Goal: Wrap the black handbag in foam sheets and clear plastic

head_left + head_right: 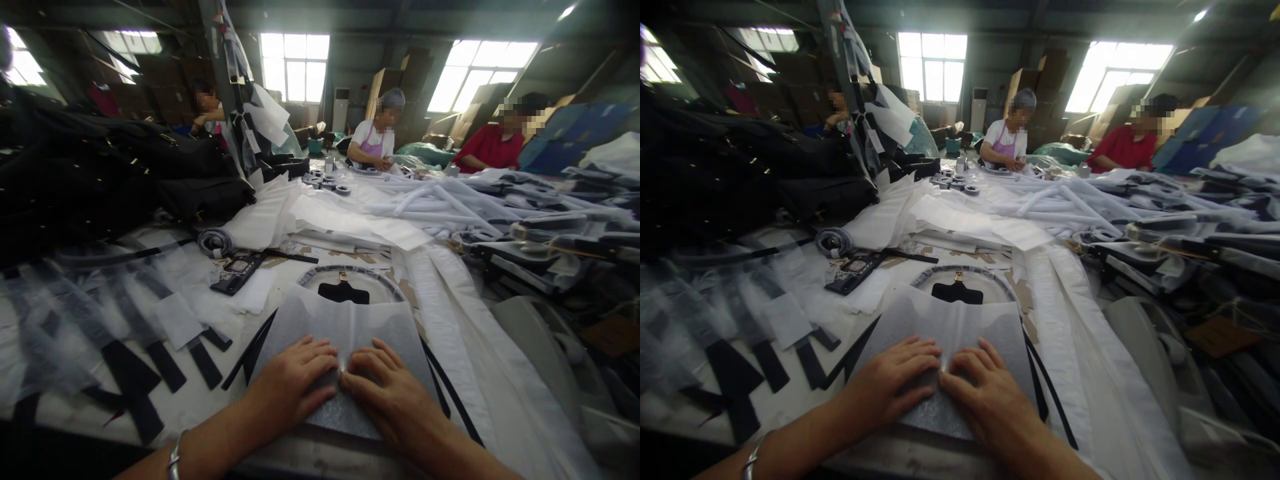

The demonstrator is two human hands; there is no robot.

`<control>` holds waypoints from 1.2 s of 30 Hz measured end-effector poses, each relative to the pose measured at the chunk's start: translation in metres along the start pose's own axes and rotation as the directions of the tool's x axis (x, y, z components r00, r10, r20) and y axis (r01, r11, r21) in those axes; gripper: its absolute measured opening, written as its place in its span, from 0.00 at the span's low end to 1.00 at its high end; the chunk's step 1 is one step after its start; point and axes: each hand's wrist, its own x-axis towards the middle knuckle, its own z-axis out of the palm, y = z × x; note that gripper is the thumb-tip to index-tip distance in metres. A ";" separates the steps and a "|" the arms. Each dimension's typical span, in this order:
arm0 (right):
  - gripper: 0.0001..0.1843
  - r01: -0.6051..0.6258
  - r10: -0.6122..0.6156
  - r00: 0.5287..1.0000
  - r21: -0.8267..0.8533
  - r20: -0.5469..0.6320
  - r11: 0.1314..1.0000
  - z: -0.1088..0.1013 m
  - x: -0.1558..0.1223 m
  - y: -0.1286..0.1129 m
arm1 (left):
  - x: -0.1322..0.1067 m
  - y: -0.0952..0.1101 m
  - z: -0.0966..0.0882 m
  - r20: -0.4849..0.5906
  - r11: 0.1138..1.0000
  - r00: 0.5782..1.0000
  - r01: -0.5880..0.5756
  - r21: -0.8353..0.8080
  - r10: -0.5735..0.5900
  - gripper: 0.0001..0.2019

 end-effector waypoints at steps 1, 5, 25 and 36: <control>0.20 0.011 -0.011 1.000 0.001 -0.003 1.000 0.000 0.000 0.000 | 0.000 0.000 -0.001 0.003 1.000 1.000 0.001 -0.004 -0.001 0.14; 0.20 -0.019 0.022 0.997 0.044 -0.069 0.999 0.002 -0.003 0.002 | 0.001 0.001 -0.001 -0.001 1.000 1.000 0.014 -0.002 -0.014 0.14; 0.28 0.037 -0.014 0.995 -0.241 0.094 0.970 0.011 -0.008 0.001 | 0.004 0.008 -0.001 0.092 0.975 0.993 -0.090 0.203 0.072 0.14; 0.33 0.014 -0.018 1.000 -0.414 -0.005 0.910 0.014 -0.008 0.008 | 0.000 0.009 -0.004 0.183 0.948 0.983 -0.059 0.313 0.001 0.25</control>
